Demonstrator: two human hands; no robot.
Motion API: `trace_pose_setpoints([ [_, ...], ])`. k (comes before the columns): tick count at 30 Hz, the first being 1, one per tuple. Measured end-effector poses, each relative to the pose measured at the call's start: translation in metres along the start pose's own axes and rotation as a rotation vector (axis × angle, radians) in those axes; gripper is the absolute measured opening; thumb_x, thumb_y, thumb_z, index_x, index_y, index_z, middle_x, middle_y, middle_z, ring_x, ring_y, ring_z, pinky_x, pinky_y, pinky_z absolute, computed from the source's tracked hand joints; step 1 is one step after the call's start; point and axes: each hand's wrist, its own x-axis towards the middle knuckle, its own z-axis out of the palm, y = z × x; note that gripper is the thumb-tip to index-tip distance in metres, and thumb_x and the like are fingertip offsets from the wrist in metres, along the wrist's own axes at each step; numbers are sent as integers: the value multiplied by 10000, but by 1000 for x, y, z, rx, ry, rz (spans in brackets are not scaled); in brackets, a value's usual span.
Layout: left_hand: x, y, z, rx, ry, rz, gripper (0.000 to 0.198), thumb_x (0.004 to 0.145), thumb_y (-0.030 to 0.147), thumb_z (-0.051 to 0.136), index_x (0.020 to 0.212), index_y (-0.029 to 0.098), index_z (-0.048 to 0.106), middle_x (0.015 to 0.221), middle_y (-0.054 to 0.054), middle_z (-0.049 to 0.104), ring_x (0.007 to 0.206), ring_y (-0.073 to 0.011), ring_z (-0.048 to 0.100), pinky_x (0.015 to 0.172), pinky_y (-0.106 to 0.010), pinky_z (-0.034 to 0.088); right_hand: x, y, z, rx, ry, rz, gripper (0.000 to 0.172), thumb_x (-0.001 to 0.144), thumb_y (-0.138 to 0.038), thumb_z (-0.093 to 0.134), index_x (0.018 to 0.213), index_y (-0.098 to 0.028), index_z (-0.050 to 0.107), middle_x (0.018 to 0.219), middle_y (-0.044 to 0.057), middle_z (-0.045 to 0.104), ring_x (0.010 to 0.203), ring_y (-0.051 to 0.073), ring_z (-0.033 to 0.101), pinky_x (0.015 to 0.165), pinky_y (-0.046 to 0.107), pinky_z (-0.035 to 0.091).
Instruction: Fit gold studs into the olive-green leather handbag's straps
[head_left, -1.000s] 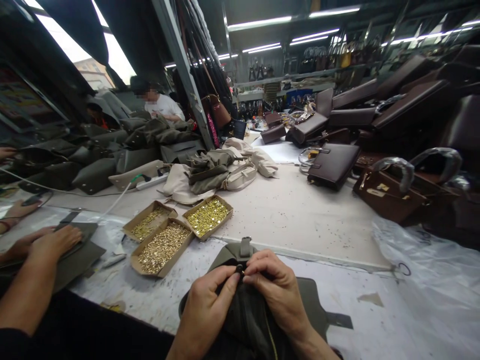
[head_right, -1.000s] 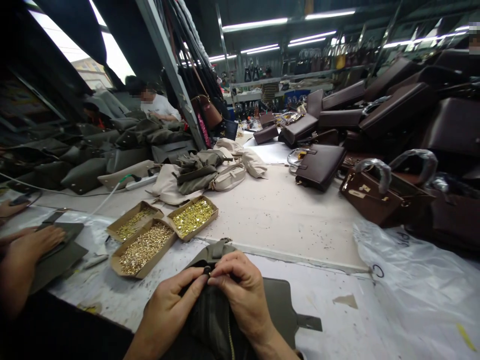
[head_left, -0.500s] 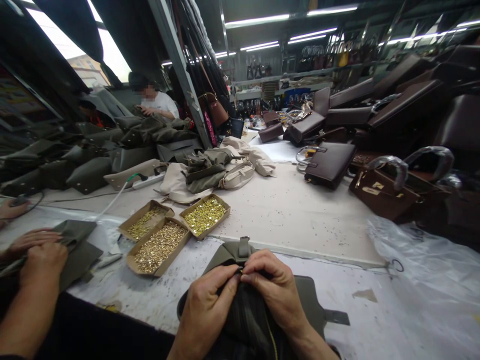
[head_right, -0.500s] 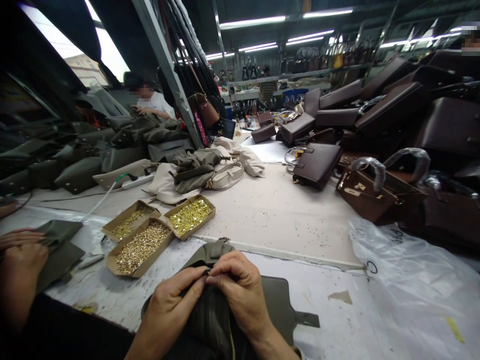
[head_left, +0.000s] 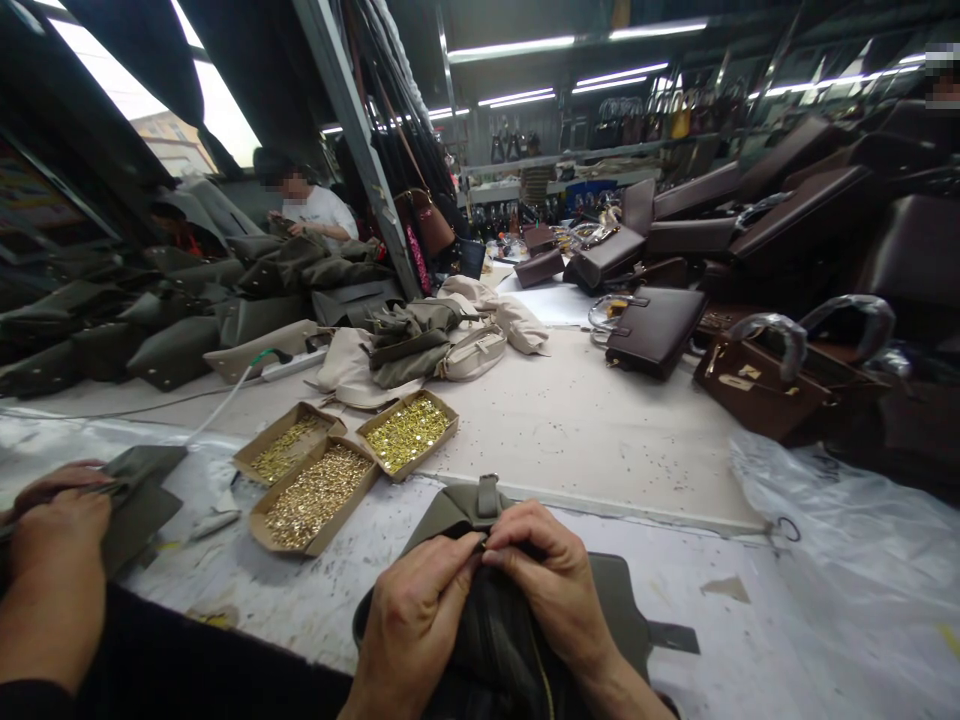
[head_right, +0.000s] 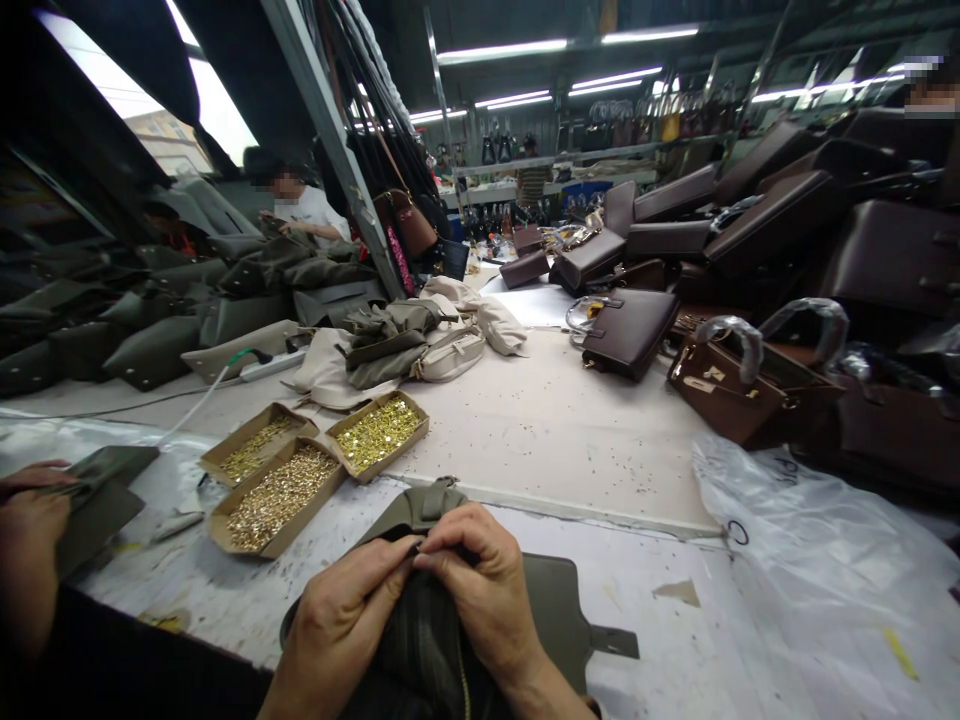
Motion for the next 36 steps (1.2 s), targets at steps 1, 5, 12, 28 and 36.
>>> trace_pose_setpoints([
  [1, 0, 0, 0, 11, 7, 22, 260, 992, 175, 561, 1181, 243, 727, 921, -35, 768, 815, -147, 746, 751, -209, 600, 0, 0, 0, 4, 3, -3, 77, 820, -200, 815, 808, -269, 784, 850, 1, 670, 863, 174, 626, 808, 273, 488],
  [5, 1, 2, -1, 46, 19, 81, 279, 995, 156, 540, 1196, 235, 716, 902, -43, 765, 801, -159, 742, 733, -224, 602, 0, -1, 1, 9, 0, -6, 74, 816, -205, 819, 803, -267, 781, 847, 1, 667, 848, 175, 624, 795, 272, 491],
  [12, 4, 2, -3, 54, 33, 156, 320, 974, 93, 544, 1214, 240, 697, 912, -32, 764, 814, -155, 734, 750, -237, 599, 0, -3, 1, -9, -32, 1, 96, 826, -176, 799, 801, -261, 763, 847, -8, 661, 861, 170, 617, 807, 263, 478],
  [28, 3, 4, -4, 81, 82, 215, 303, 937, 43, 541, 1114, 214, 717, 913, -45, 778, 814, -175, 736, 752, -270, 598, 0, -1, 4, 11, -29, 59, 163, 817, -196, 812, 944, -266, 738, 881, -25, 665, 809, 147, 605, 748, 243, 475],
  [36, 1, 3, -14, 12, -15, 59, 230, 943, 138, 604, 1094, 234, 748, 1032, -40, 799, 928, -167, 762, 866, -231, 607, 0, -1, 2, -95, -94, -108, 120, 852, -133, 768, 847, -252, 756, 851, -22, 691, 834, 145, 640, 790, 235, 493],
])
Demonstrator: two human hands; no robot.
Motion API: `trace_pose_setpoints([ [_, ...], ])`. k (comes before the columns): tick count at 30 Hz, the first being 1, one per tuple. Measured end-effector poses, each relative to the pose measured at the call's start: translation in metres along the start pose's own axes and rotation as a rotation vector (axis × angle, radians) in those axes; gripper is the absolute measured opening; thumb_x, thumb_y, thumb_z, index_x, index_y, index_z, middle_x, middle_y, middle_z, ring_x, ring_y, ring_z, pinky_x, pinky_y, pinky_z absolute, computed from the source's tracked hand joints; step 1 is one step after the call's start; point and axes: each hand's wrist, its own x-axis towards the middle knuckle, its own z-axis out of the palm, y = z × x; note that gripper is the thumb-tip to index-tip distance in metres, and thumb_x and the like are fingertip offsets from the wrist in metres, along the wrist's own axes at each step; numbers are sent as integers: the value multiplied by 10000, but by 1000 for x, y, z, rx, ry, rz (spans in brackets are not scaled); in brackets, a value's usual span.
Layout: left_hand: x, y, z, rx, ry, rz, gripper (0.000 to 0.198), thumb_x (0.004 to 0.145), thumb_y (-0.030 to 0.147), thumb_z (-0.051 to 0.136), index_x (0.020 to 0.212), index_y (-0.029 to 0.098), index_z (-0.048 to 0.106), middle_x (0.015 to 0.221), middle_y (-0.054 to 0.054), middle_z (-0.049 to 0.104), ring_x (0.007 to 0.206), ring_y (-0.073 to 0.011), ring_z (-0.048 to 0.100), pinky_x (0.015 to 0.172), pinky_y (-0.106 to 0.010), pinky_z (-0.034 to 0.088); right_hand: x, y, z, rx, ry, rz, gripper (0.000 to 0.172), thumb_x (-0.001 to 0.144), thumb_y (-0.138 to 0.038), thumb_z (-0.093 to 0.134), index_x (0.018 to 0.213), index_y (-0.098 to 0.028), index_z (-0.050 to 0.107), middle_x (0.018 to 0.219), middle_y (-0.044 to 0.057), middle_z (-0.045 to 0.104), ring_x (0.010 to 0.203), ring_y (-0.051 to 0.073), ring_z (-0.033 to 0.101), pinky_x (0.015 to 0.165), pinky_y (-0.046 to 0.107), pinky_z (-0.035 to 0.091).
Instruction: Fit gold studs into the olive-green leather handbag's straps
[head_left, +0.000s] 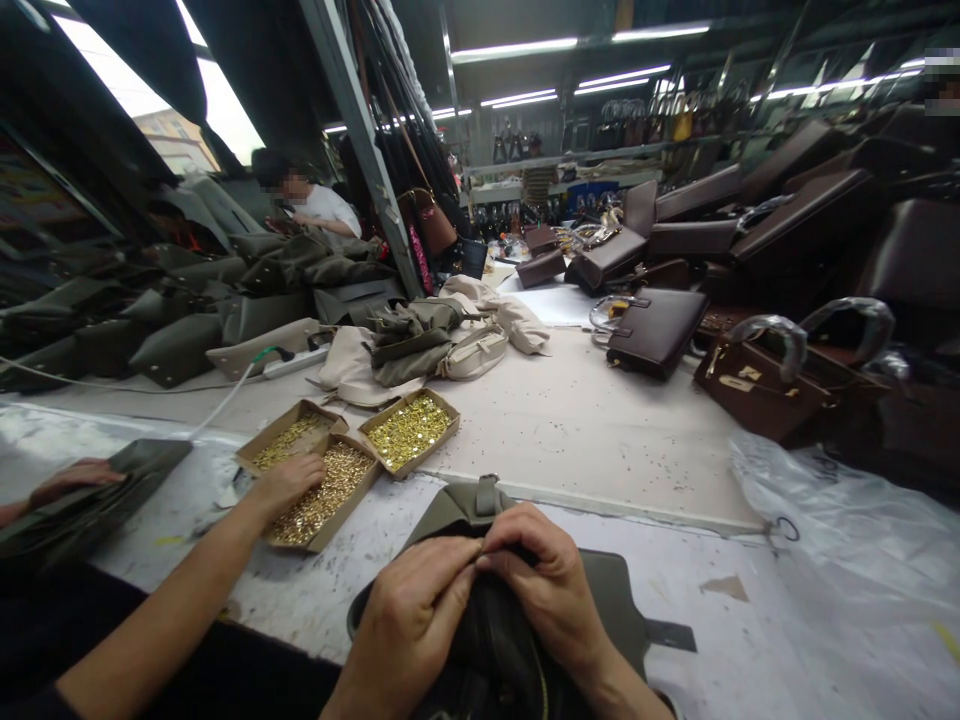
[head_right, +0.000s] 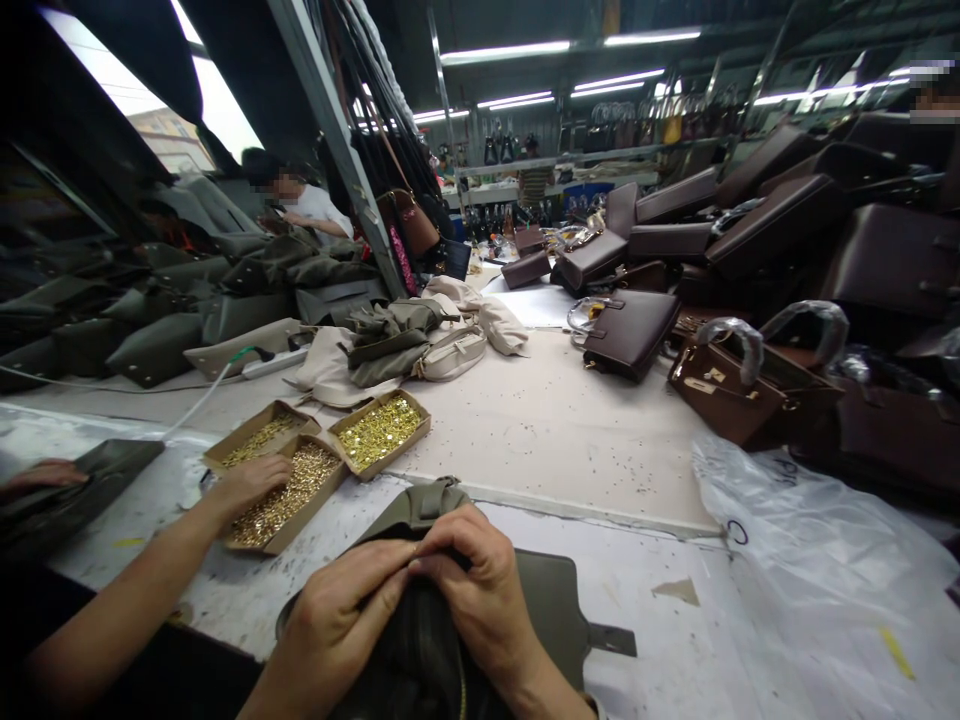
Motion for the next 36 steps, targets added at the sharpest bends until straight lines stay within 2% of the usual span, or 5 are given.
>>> trace_pose_setpoints([
  [8, -2, 0, -16, -167, 314, -306, 185, 948, 246, 608, 1085, 251, 733, 1158, -15, 758, 1099, -194, 709, 1019, -298, 555, -3, 6, 0, -76, -71, -24, 128, 877, -129, 719, 905, -251, 743, 944, 5, 760, 1041, 192, 677, 936, 272, 478],
  [12, 26, -8, -29, -113, -22, -418, 379, 920, 263, 559, 1288, 226, 641, 1332, -63, 688, 1246, -244, 642, 1096, -392, 503, 0, 6, -3, -12, -144, 141, 22, 888, -218, 709, 868, -227, 705, 850, -6, 721, 825, 166, 645, 768, 255, 466],
  [18, 75, 2, -40, 187, -565, -256, 505, 766, 95, 557, 1245, 224, 654, 1248, -67, 721, 1178, -262, 657, 1048, -406, 496, 11, 12, -9, 209, -150, 295, 174, 821, -346, 784, 819, -200, 690, 783, -16, 654, 749, 146, 557, 721, 251, 422],
  [28, 94, -12, -14, 604, -643, -64, 126, 881, 183, 576, 946, 132, 672, 880, -145, 751, 826, -326, 734, 705, -371, 533, 21, 14, -9, 350, -181, 344, 240, 764, -377, 839, 794, -185, 696, 735, -21, 641, 685, 123, 520, 685, 245, 400],
  [36, 89, -41, -34, 94, -551, 67, 146, 862, 229, 655, 967, 212, 755, 1026, -48, 755, 925, -190, 695, 835, -253, 504, 32, 15, -7, 322, -212, 327, 228, 729, -367, 852, 774, -185, 724, 735, -17, 664, 690, 126, 541, 700, 249, 417],
])
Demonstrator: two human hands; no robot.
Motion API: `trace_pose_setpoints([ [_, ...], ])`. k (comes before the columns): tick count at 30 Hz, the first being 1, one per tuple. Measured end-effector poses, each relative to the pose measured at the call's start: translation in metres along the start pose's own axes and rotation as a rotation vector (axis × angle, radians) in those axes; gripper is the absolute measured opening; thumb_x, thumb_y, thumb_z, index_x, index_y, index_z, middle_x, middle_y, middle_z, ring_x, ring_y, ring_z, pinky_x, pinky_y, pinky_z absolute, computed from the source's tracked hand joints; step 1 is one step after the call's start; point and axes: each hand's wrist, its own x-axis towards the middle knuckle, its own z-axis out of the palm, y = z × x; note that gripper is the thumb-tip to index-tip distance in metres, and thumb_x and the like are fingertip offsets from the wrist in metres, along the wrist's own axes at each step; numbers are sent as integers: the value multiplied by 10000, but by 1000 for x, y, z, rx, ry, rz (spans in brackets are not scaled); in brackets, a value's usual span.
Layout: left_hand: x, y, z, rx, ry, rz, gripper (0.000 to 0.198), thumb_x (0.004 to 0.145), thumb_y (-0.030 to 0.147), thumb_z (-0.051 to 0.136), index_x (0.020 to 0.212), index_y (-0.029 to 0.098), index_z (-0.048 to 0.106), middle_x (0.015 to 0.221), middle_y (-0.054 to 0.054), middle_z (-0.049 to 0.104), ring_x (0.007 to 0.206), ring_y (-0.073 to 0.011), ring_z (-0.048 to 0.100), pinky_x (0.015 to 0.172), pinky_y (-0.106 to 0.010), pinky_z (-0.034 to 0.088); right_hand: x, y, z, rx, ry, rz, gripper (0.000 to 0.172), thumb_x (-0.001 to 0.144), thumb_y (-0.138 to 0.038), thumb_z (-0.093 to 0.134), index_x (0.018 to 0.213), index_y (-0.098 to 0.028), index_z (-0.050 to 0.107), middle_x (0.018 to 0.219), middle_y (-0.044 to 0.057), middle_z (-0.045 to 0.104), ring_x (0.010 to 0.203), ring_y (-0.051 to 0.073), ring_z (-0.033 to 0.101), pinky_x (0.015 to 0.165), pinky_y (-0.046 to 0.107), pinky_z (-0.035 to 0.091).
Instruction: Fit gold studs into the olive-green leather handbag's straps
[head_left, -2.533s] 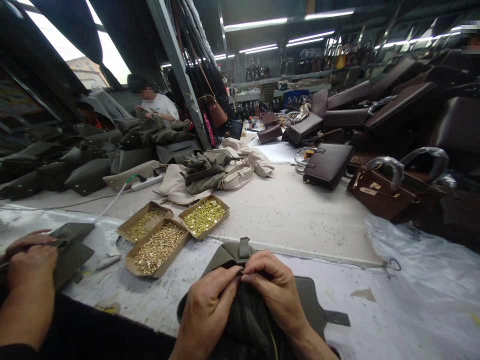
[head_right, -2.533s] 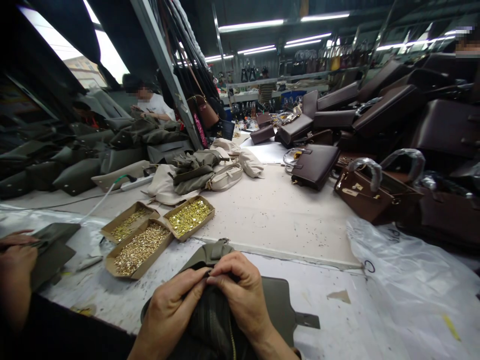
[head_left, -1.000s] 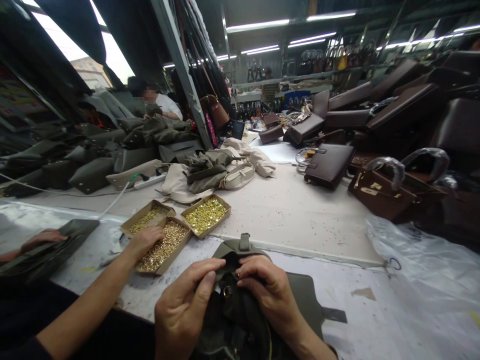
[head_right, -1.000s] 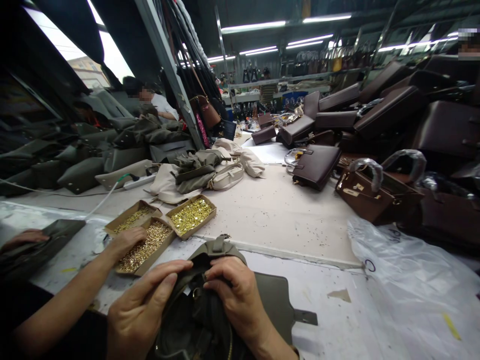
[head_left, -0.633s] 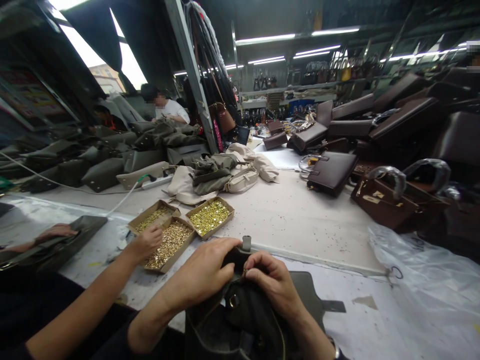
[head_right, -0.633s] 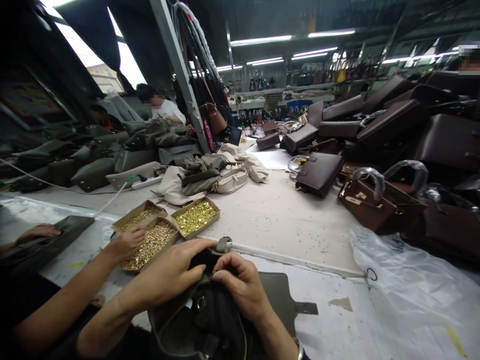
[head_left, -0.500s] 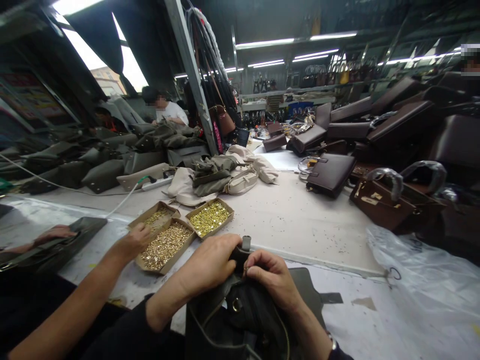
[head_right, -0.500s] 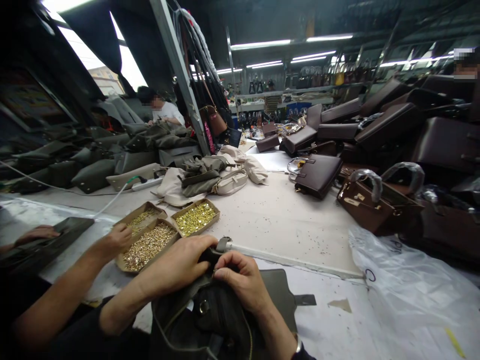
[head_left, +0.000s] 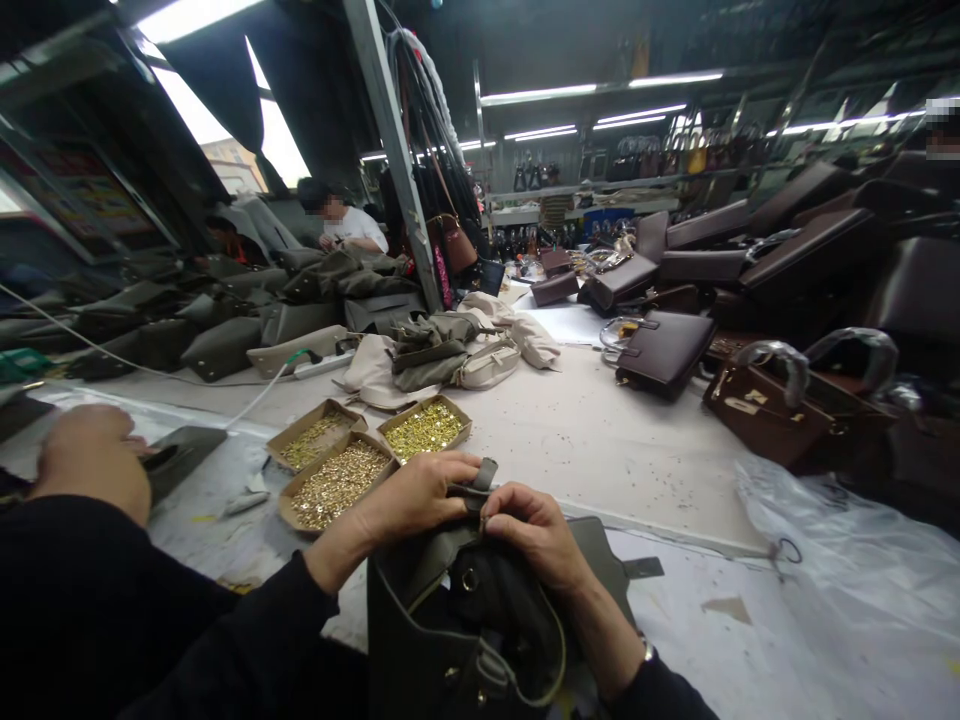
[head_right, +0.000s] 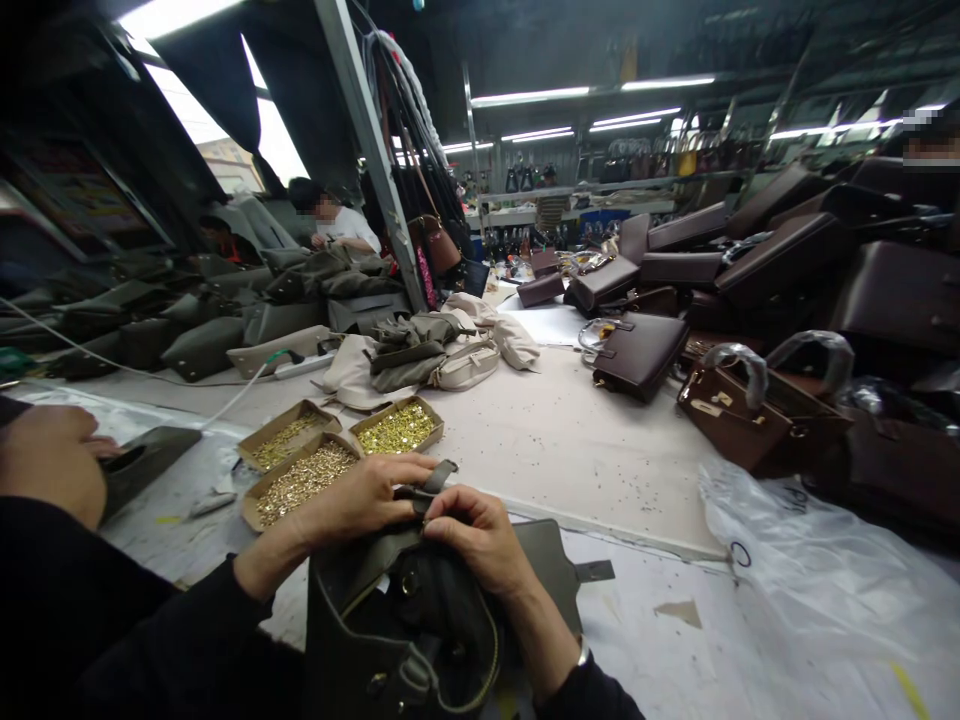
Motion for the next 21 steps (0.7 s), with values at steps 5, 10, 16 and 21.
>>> trace_pose_setpoints([
  [5, -3, -1, -3, -118, -40, 5, 203, 854, 194, 629, 1009, 216, 758, 971, -34, 752, 902, -185, 678, 818, -239, 488, 2, 0, 0, 3, -5, 11, 247, 685, -376, 886, 755, -184, 748, 718, -13, 693, 666, 128, 571, 684, 251, 449],
  [10, -5, 6, -5, -167, -44, -66, 192, 870, 223, 610, 999, 218, 752, 913, -24, 741, 860, -180, 664, 772, -228, 457, 9, -3, -7, 49, 1, 48, 279, 648, -393, 917, 743, -186, 756, 692, -17, 708, 628, 120, 596, 668, 247, 472],
  [16, -7, 0, 9, -307, 105, -306, 232, 874, 332, 597, 745, 165, 694, 690, 10, 624, 670, -148, 541, 624, -237, 379, 27, -9, -9, 62, -66, 93, 329, 620, -435, 920, 751, -182, 755, 715, 1, 729, 653, 143, 634, 707, 279, 503],
  [21, -17, -11, 21, -599, 244, -527, 351, 795, 439, 657, 597, 150, 648, 564, 36, 520, 565, -122, 442, 551, -242, 314, 19, -8, 2, -396, -166, -116, 58, 839, -277, 749, 841, -221, 763, 799, -4, 727, 762, 157, 643, 758, 272, 488],
])
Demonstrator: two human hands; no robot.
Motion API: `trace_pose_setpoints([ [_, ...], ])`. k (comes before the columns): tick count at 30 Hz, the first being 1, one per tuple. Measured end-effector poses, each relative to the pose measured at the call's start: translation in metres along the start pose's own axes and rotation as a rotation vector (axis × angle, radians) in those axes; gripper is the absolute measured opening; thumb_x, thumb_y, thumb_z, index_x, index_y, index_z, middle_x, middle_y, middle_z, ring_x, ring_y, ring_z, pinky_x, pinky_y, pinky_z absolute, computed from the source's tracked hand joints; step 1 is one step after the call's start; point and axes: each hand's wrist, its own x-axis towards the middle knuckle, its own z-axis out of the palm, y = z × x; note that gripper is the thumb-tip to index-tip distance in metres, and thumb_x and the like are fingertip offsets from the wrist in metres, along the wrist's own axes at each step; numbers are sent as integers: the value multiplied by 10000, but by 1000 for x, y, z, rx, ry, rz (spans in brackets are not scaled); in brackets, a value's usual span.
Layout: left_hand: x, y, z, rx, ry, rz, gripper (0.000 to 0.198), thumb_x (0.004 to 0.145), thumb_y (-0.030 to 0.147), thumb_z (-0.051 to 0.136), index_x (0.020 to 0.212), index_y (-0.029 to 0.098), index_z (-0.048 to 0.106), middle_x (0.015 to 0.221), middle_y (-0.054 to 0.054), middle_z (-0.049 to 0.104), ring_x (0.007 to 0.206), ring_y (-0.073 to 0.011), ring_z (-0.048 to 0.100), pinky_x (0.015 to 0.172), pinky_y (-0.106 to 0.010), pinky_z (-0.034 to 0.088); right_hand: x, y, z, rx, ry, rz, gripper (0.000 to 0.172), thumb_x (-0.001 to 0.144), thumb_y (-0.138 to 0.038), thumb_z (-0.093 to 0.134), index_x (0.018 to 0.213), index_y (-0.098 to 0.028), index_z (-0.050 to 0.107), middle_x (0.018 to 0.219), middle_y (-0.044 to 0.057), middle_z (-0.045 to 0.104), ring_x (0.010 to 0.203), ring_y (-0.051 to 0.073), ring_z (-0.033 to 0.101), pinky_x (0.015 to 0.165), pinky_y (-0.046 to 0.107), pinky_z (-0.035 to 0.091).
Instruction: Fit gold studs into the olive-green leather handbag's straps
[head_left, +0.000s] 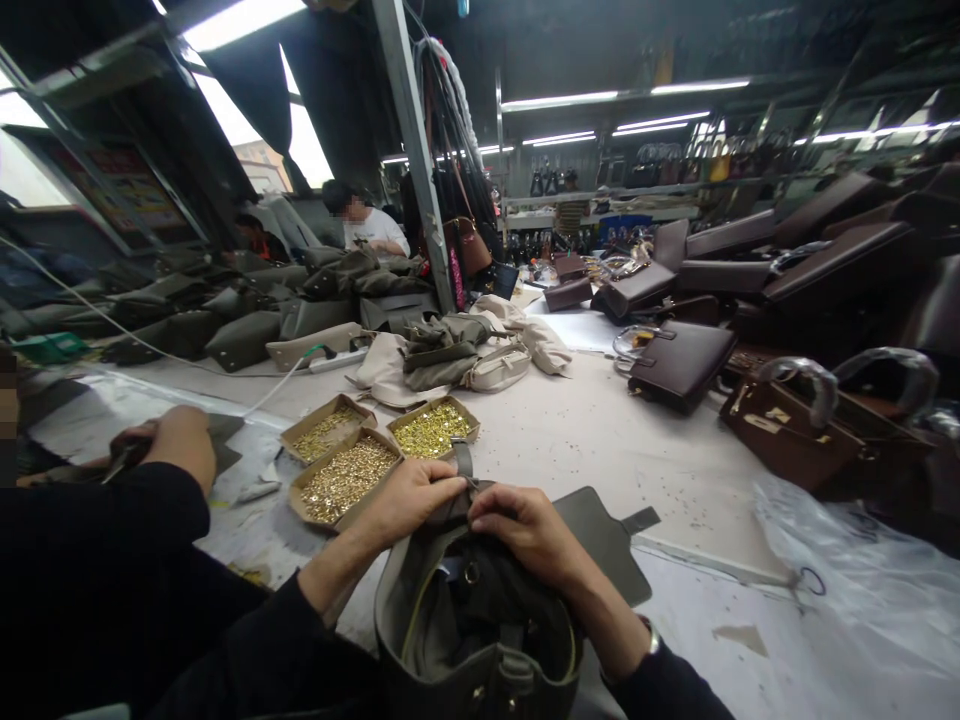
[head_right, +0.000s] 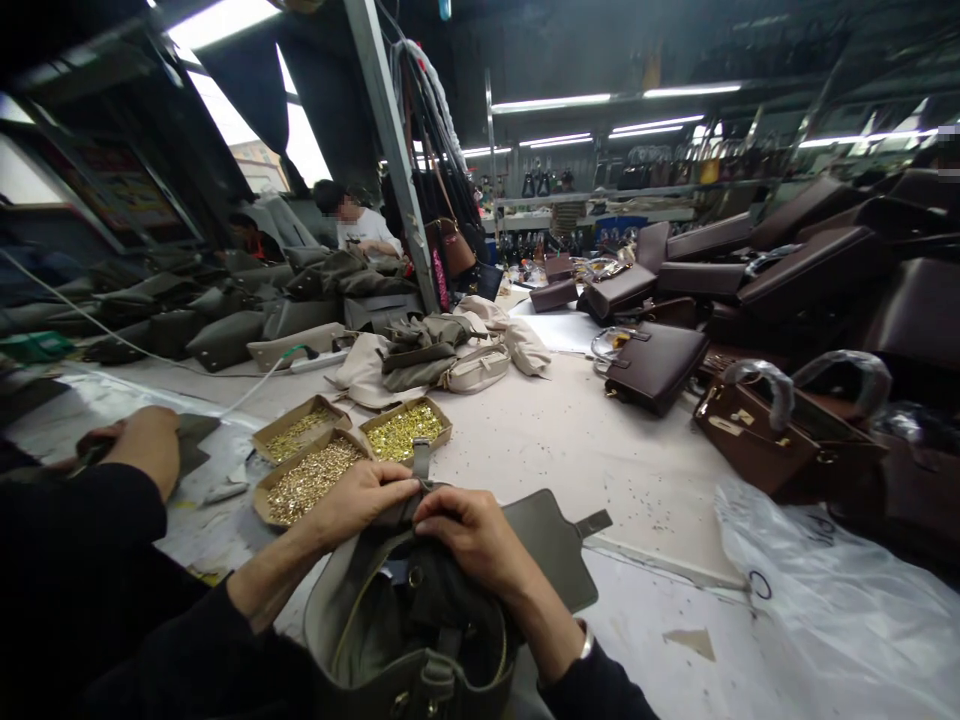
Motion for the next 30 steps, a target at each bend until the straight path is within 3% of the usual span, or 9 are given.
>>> trace_pose_setpoints([
  [3, -4, -6, 3, -122, 63, -82, 326, 726, 455, 703, 653, 138, 726, 595, 12, 606, 605, -143, 510, 604, -250, 379, -10, 1, 5, -329, -36, -144, 144, 909, -174, 646, 892, -253, 764, 811, -2, 708, 768, 165, 638, 730, 267, 476],
  [5, -6, -9, 10, -159, 104, -103, 320, 702, 456, 713, 676, 138, 742, 617, -1, 636, 629, -153, 539, 632, -258, 409, -14, 4, 5, -404, -40, -176, 195, 928, -146, 613, 899, -263, 766, 824, 4, 680, 763, 161, 626, 695, 257, 468],
  [9, -4, -14, 31, -236, 179, -102, 334, 702, 474, 701, 610, 153, 685, 595, -2, 605, 601, -145, 513, 574, -252, 388, -17, 15, -2, -368, 51, -169, 152, 909, -168, 668, 879, -269, 778, 872, 12, 609, 810, 157, 612, 702, 245, 482],
  [14, -7, -19, 50, -289, 275, -65, 315, 729, 447, 710, 604, 161, 667, 618, -6, 621, 634, -153, 544, 598, -253, 413, -18, 24, -7, -363, 115, -151, 139, 906, -163, 690, 915, -276, 772, 894, 10, 626, 841, 160, 627, 736, 250, 486],
  [19, -14, -21, 54, -279, 303, -53, 301, 753, 430, 706, 624, 159, 698, 623, -10, 643, 638, -161, 562, 601, -257, 420, -19, 26, -4, -361, 162, -144, 135, 890, -157, 710, 884, -275, 776, 868, 5, 627, 814, 157, 624, 702, 243, 474],
  [30, -14, -17, 59, -147, 243, -19, 317, 800, 438, 662, 627, 172, 685, 621, -1, 628, 643, -161, 551, 609, -254, 407, -24, 28, -7, -331, 228, -145, 93, 916, -259, 715, 878, -284, 797, 857, 16, 615, 815, 172, 617, 696, 269, 487],
])
